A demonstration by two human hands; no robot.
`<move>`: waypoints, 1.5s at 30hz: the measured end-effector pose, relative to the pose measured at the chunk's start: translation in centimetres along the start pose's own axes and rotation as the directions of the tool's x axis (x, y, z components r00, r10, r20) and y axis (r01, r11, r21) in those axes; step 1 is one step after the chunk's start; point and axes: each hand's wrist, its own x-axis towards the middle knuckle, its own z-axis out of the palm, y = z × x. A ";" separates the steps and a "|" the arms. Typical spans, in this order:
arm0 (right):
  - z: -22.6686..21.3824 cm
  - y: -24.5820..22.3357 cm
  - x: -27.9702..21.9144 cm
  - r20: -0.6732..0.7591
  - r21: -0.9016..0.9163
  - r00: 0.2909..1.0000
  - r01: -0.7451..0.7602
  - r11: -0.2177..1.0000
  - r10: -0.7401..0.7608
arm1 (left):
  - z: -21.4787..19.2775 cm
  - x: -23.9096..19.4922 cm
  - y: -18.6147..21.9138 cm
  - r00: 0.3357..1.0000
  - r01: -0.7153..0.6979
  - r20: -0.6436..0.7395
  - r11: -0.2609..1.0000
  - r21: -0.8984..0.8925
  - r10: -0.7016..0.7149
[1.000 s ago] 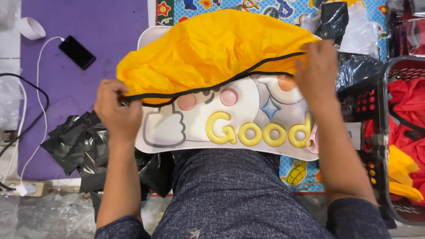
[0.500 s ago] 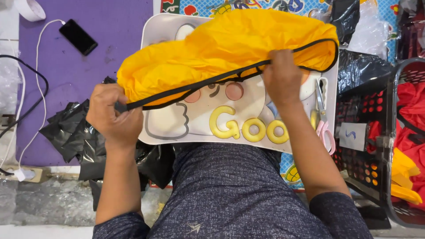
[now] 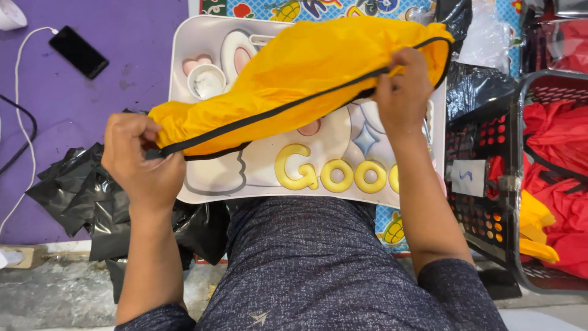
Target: The person holds a yellow fabric item with a black elastic edge on a white tray and uses pink scissors to trim the elastic band. They repeatedly cut small sections of the black band, then stretch and inspect the fabric item.
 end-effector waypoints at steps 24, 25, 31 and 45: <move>5.7 -3.9 -3.3 0.553 -0.109 0.813 -0.148 0.983 0.183 | -0.5 -0.6 -2.0 0.958 0.276 0.093 0.960 -0.049 -0.271; 5.5 -3.9 -3.4 0.551 -0.109 0.814 -0.147 0.983 0.183 | -1.0 -0.6 -2.6 0.959 0.274 0.093 0.960 -0.050 -0.269; 3.3 -3.8 -4.4 0.469 -0.231 0.880 0.036 0.972 0.079 | -3.9 -0.1 -3.6 0.867 0.283 0.267 0.857 0.431 -0.421; 1.4 -5.6 -5.5 0.394 -0.076 0.917 0.107 0.991 -0.068 | 5.7 1.7 6.5 0.853 -0.207 0.500 0.976 0.063 0.149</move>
